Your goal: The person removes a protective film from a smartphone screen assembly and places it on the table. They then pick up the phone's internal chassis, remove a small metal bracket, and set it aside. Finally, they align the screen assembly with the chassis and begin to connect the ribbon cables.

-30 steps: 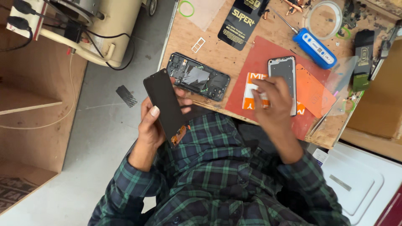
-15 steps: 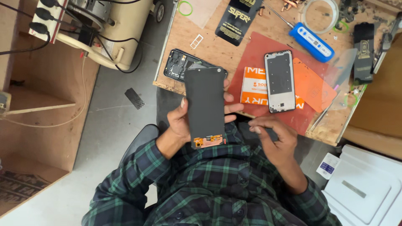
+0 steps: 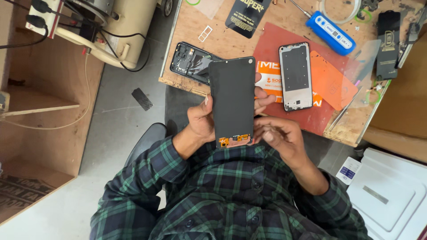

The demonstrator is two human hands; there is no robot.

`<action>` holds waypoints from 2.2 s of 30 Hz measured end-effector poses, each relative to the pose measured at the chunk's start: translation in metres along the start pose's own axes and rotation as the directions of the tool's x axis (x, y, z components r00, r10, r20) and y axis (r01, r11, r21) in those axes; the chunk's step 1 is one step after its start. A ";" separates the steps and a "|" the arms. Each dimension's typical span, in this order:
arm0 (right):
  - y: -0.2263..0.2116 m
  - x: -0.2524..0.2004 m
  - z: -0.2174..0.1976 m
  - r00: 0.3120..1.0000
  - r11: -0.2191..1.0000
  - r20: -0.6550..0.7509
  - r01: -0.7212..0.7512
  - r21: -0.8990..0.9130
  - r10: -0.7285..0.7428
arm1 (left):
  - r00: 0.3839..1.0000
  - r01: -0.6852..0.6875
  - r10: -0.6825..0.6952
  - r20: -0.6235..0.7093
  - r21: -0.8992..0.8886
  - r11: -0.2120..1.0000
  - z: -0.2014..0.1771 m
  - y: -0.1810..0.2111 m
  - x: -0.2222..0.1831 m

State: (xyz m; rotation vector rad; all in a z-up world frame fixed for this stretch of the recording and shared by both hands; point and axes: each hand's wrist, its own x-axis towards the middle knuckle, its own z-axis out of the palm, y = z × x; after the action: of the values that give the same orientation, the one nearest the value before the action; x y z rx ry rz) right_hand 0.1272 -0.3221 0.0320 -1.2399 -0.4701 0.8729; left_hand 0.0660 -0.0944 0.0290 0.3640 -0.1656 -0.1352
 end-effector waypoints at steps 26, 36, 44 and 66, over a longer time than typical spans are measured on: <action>0.000 0.011 -0.018 0.989 0.905 -0.139 -0.023 -0.425 -0.040 | 0.980 0.025 0.008 -0.200 0.160 0.987 -0.012 0.007 -0.015; -0.019 0.037 -0.043 0.900 -0.029 -0.257 -0.285 -0.958 -0.352 | 0.952 -0.042 0.127 -0.277 0.294 0.955 -0.025 0.015 -0.010; -0.023 0.023 -0.121 0.832 0.938 -0.534 -0.054 -0.342 -0.147 | 0.935 -0.067 0.178 -0.308 0.337 0.939 -0.028 0.014 -0.017; 0.004 -0.024 -0.133 0.767 0.764 -0.633 -0.346 -0.545 -0.104 | 0.898 0.283 0.393 -0.198 0.943 -0.173 -0.047 -0.043 0.103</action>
State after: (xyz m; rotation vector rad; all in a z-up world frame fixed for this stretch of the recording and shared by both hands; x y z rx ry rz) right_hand 0.2090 -0.4225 -0.0071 -2.1320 -0.1088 0.3305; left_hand 0.1710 -0.1349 -0.0157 2.1234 0.2624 0.2615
